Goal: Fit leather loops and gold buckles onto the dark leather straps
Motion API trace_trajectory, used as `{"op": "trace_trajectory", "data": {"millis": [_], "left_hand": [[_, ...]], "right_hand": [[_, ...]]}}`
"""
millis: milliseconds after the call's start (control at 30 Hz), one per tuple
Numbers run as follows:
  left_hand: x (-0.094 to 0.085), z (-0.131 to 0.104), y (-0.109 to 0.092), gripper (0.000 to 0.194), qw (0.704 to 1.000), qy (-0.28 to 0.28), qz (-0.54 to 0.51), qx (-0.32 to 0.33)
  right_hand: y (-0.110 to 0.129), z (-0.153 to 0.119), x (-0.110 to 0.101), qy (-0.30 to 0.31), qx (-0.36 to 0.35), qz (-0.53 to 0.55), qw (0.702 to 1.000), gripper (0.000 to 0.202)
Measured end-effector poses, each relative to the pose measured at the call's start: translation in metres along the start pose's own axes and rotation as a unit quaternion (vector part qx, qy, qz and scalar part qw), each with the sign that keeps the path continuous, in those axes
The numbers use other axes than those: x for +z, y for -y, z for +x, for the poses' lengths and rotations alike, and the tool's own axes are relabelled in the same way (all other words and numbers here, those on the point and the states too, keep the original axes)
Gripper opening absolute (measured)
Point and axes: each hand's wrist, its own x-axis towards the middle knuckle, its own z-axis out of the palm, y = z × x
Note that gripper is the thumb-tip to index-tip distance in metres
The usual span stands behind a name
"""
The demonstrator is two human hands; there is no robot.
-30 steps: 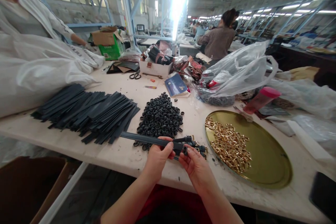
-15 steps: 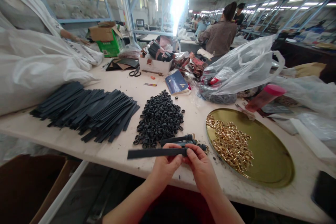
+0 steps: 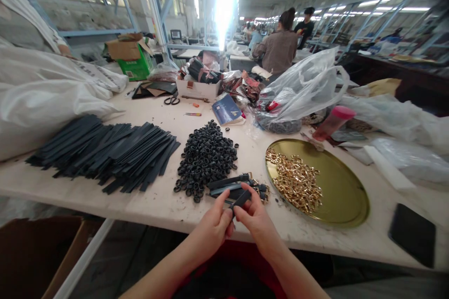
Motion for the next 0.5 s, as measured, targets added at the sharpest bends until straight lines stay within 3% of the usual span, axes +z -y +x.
{"op": "trace_trajectory", "data": {"millis": [133,233,267,300,333,433,500], "left_hand": [[0.0,0.016,0.006,0.048,1.0,-0.016,0.009,0.002],[-0.006,0.033,0.007,0.03,0.999,-0.031,0.014,-0.025],[-0.008,0.038,0.008,0.028,0.999,-0.034,0.002,-0.035],[-0.01,0.043,0.009,0.029,0.998,-0.034,-0.016,-0.046],[-0.011,0.047,0.011,0.03,0.997,-0.031,-0.035,-0.056],[-0.012,0.058,0.015,0.033,0.995,-0.02,-0.065,-0.068],[-0.012,0.063,0.017,0.036,0.996,-0.013,-0.055,-0.074]], "right_hand": [[-0.012,-0.002,-0.007,0.044,-0.069,-0.097,0.992,0.076],[0.001,0.023,-0.042,0.018,-0.133,-0.263,0.955,0.054],[0.01,0.038,-0.058,-0.026,-0.15,-0.335,0.93,0.042],[0.02,0.054,-0.075,-0.073,-0.163,-0.438,0.881,0.032],[0.03,0.071,-0.092,-0.123,-0.165,-0.548,0.811,0.027],[0.052,0.123,-0.132,-0.164,-0.152,-0.631,0.743,0.021],[0.057,0.15,-0.145,-0.153,-0.141,-0.664,0.718,0.018]]}}
